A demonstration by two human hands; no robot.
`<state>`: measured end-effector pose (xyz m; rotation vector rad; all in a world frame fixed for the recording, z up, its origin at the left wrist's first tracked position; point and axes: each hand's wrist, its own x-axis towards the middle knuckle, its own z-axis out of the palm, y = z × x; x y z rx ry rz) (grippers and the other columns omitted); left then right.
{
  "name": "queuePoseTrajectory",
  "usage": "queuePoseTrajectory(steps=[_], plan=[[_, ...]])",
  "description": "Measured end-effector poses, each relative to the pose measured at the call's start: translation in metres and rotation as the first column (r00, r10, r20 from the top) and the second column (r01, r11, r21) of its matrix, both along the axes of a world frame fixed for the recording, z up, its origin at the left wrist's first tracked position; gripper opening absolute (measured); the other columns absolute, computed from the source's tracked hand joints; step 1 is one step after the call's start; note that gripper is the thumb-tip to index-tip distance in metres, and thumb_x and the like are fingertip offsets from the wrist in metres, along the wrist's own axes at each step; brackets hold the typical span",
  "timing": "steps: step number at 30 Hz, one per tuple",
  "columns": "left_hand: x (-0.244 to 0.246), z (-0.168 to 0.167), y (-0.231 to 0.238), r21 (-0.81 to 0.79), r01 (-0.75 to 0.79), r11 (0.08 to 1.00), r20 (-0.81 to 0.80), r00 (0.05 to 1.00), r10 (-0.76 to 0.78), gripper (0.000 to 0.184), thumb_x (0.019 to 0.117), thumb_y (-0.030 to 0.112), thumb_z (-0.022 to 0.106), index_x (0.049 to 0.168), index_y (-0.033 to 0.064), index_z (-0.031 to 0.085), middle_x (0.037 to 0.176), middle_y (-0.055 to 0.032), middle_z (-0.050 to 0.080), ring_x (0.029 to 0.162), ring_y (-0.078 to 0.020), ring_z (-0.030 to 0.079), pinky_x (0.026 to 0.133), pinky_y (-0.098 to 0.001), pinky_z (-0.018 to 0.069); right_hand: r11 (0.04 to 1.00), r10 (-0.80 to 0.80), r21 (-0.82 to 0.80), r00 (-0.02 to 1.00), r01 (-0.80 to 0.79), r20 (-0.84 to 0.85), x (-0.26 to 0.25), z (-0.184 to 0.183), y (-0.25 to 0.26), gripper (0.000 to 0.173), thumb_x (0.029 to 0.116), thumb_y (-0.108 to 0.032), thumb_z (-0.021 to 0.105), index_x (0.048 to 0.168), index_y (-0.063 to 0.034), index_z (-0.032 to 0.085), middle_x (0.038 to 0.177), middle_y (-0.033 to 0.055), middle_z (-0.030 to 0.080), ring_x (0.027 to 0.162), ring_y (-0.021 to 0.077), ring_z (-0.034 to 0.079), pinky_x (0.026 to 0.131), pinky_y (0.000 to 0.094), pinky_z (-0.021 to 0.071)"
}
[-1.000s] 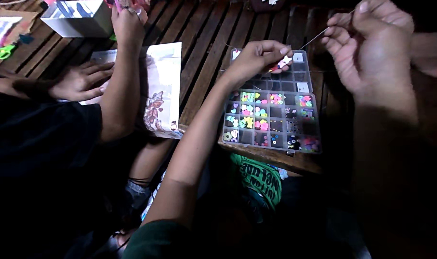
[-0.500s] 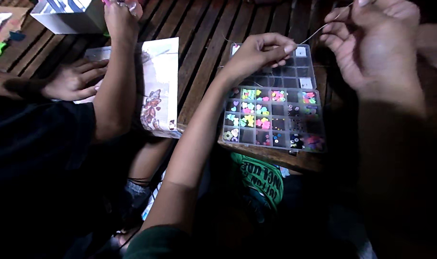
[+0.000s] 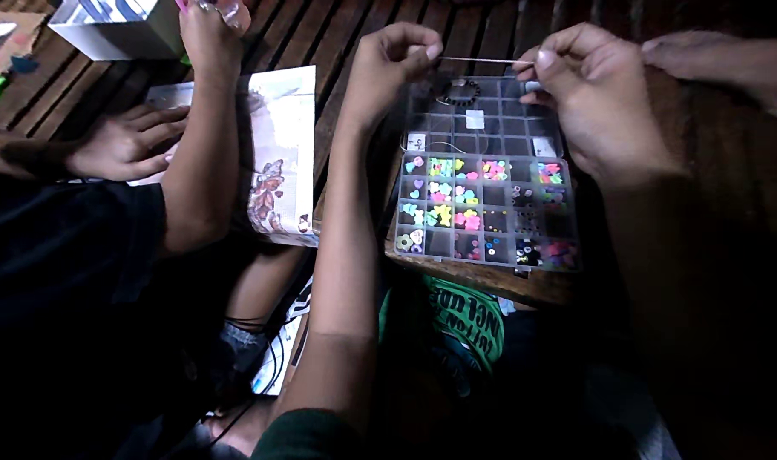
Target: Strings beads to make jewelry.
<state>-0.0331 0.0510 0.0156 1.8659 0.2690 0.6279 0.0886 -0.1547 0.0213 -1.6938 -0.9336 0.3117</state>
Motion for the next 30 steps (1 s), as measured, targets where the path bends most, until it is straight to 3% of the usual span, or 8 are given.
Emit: queuePoseTrajectory(steps=[3,8,14,18,22,24,26,30], plan=[[-0.001,-0.006,0.007,0.127,-0.013,0.992,-0.168,0.985,0.034,0.02,0.0976,0.009,0.066,0.113,-0.0031,0.067,0.099,-0.0071,0.067,0.086,-0.007,0.064,0.083,-0.0252,0.0549,0.991,-0.005,-0.13,0.988,0.025,0.153,-0.005,-0.004,0.003,0.021,0.1074,-0.014,0.049,0.119,0.0015,0.059,0.115,0.0083,0.061,0.098,0.0038,0.059,0.087,0.0217,0.0492],[-0.001,-0.008,0.004,0.334,0.044,0.942,-0.357,0.93,0.083,0.019,0.0964,0.013,0.07,0.109,-0.001,0.071,0.103,-0.0116,0.07,0.093,-0.0144,0.065,0.089,-0.0331,0.0518,0.947,0.045,-0.305,0.903,0.098,0.428,-0.01,-0.012,0.008,0.024,0.106,-0.014,0.053,0.115,0.0052,0.064,0.128,0.0255,0.059,0.125,0.0427,0.052,0.105,0.0565,0.0392],[0.003,-0.01,0.0,0.371,0.108,0.922,-0.396,0.917,0.052,0.018,0.0961,0.013,0.071,0.109,0.001,0.073,0.105,-0.0116,0.072,0.096,-0.0158,0.067,0.092,-0.0346,0.0518,0.94,0.025,-0.317,0.899,0.128,0.438,-0.006,-0.007,0.005,0.022,0.1067,-0.015,0.053,0.116,0.0016,0.063,0.129,0.0219,0.058,0.126,0.0413,0.051,0.102,0.0617,0.0382],[-0.001,-0.007,0.003,0.452,-0.191,0.871,-0.25,0.91,0.33,0.035,0.101,0.022,0.064,0.129,0.0017,0.067,0.13,-0.0234,0.062,0.111,-0.0336,0.064,0.097,-0.0484,0.0511,0.962,0.013,-0.232,0.828,0.142,0.56,0.0,-0.01,0.002,0.02,0.1055,-0.014,0.053,0.113,0.0004,0.065,0.125,0.0217,0.06,0.123,0.0428,0.052,0.098,0.0607,0.0394],[0.001,-0.014,0.014,0.258,-0.601,0.756,0.2,0.799,0.567,0.028,0.1011,0.016,0.061,0.124,0.001,0.069,0.121,-0.0185,0.066,0.109,-0.0221,0.064,0.094,-0.0324,0.0504,0.972,-0.027,-0.164,0.774,0.168,0.632,0.002,-0.01,0.001,0.021,0.1055,-0.014,0.052,0.111,-0.0004,0.067,0.125,0.0211,0.062,0.121,0.0419,0.054,0.098,0.058,0.0398],[0.004,-0.014,0.01,0.147,-0.542,0.827,0.264,0.828,0.496,0.026,0.1019,0.011,0.059,0.122,-0.0035,0.068,0.119,-0.0176,0.068,0.109,-0.0175,0.065,0.095,-0.0302,0.0507,0.977,-0.046,-0.133,0.775,0.166,0.63,0.001,-0.01,0.0,0.021,0.1053,-0.014,0.053,0.112,0.0004,0.066,0.125,0.0217,0.062,0.122,0.0424,0.054,0.099,0.0584,0.0395],[0.009,-0.012,-0.002,0.208,-0.392,0.896,0.218,0.912,0.348,0.025,0.1015,0.01,0.059,0.119,-0.0042,0.069,0.117,-0.0173,0.069,0.103,-0.0164,0.067,0.091,-0.0302,0.0531,0.983,-0.073,-0.083,0.762,0.164,0.644,0.001,-0.011,0.001,0.022,0.1055,-0.016,0.053,0.111,0.0006,0.067,0.123,0.0218,0.063,0.119,0.0422,0.055,0.098,0.0577,0.0402],[0.018,-0.007,-0.041,0.206,0.091,0.974,0.098,0.989,-0.113,0.024,0.1017,0.011,0.061,0.12,-0.0011,0.071,0.115,-0.0106,0.072,0.097,-0.0088,0.068,0.084,-0.0255,0.0553,0.991,-0.077,-0.034,0.76,0.129,0.645,0.002,-0.013,0.0,0.023,0.1054,-0.016,0.054,0.112,0.0011,0.068,0.123,0.0212,0.064,0.117,0.0408,0.056,0.096,0.0558,0.0409]])
